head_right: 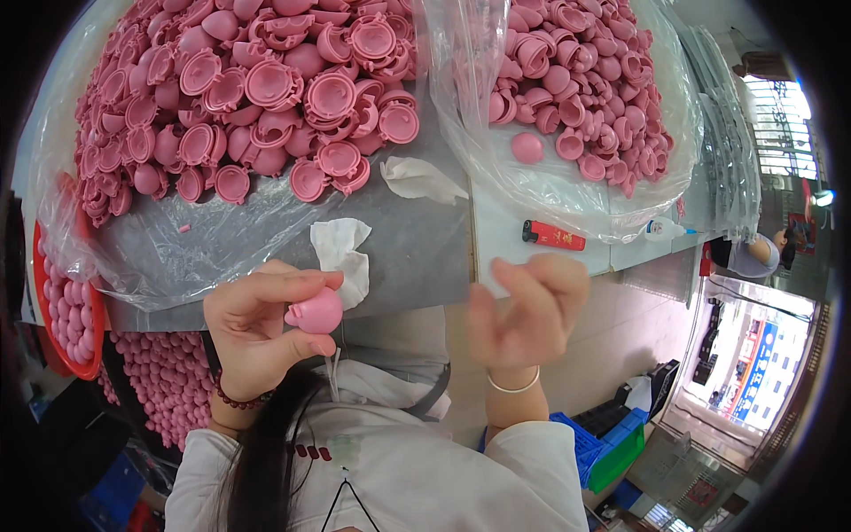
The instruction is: Glue pink plastic toy components together at a factory workbench.
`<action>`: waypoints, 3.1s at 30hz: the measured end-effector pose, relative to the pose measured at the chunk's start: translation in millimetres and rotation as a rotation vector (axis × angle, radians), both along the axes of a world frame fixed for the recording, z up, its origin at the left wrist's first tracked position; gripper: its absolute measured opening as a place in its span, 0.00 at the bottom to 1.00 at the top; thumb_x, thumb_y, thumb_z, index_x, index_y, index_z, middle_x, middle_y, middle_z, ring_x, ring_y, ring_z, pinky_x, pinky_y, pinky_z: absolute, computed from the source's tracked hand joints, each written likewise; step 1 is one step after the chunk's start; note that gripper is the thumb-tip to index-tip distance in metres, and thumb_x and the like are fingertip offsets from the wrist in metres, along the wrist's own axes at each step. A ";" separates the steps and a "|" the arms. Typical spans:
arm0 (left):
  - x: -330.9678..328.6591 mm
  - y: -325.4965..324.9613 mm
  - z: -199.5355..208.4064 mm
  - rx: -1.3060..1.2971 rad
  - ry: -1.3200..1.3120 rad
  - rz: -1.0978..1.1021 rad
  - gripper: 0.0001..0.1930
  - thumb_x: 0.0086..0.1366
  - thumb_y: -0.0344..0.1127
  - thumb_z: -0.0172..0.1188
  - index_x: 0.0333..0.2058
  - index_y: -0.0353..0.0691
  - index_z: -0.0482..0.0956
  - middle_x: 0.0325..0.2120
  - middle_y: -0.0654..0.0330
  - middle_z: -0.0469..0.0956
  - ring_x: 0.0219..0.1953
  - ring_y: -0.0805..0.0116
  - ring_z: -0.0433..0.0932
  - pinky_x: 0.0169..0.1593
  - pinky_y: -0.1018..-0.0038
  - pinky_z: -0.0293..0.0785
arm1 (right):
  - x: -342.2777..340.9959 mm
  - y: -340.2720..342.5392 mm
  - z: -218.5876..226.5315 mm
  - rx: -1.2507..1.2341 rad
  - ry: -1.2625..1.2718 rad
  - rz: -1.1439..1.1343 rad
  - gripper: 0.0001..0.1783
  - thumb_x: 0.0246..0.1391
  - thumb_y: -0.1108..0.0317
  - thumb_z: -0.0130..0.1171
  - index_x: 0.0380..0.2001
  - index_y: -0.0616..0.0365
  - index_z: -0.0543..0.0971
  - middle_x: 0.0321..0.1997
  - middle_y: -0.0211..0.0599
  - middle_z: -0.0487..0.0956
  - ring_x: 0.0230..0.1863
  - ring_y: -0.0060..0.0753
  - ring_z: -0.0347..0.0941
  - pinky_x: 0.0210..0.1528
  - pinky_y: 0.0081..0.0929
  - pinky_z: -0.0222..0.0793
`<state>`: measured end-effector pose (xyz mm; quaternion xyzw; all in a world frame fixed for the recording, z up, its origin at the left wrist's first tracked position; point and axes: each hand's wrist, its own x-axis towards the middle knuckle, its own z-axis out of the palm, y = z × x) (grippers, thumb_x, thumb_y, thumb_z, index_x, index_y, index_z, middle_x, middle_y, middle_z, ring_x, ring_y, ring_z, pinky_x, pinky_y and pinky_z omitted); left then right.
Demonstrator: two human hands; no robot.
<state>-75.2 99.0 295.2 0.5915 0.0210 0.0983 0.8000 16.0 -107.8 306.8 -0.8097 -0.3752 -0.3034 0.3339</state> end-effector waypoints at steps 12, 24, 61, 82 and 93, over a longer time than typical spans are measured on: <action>-1.0 2.2 -0.9 -0.092 -0.049 -0.030 0.21 0.35 0.19 0.65 0.34 0.29 0.74 0.31 0.52 0.75 0.35 0.67 0.74 0.40 0.75 0.68 | 85.8 -139.9 -18.2 0.612 0.136 -0.868 0.30 0.41 0.68 0.59 0.47 0.66 0.60 0.46 0.43 0.62 0.43 0.30 0.62 0.45 0.21 0.60; 4.7 10.9 -6.4 -0.446 -0.096 -0.080 0.23 0.42 0.41 0.67 0.33 0.34 0.70 0.26 0.56 0.72 0.31 0.67 0.72 0.36 0.75 0.66 | 123.8 -183.8 -24.3 0.472 0.448 -0.720 0.14 0.47 0.65 0.54 0.32 0.68 0.74 0.32 0.35 0.75 0.34 0.20 0.68 0.37 0.14 0.62; -58.9 110.3 25.5 0.947 -0.055 1.254 0.13 0.52 0.30 0.53 0.36 0.30 0.69 0.32 0.53 0.73 0.35 0.64 0.71 0.41 0.74 0.66 | -4.3 51.8 1.3 0.619 1.050 0.419 0.23 0.44 0.55 0.52 0.30 0.69 0.68 0.24 0.48 0.73 0.20 0.28 0.68 0.22 0.17 0.63; -6.7 70.0 30.9 1.380 0.101 0.602 0.16 0.45 0.28 0.58 0.37 0.37 0.70 0.34 0.57 0.70 0.35 0.61 0.69 0.38 0.70 0.65 | -5.1 50.2 -2.4 0.560 0.994 0.367 0.22 0.46 0.56 0.50 0.30 0.71 0.67 0.22 0.47 0.71 0.18 0.28 0.67 0.18 0.16 0.63; 8.4 60.2 21.4 1.219 0.175 0.595 0.10 0.47 0.25 0.56 0.32 0.38 0.71 0.24 0.57 0.70 0.26 0.60 0.69 0.32 0.72 0.65 | -3.1 47.0 -4.3 0.592 0.985 0.378 0.22 0.45 0.55 0.50 0.29 0.70 0.67 0.21 0.47 0.72 0.16 0.27 0.67 0.17 0.16 0.62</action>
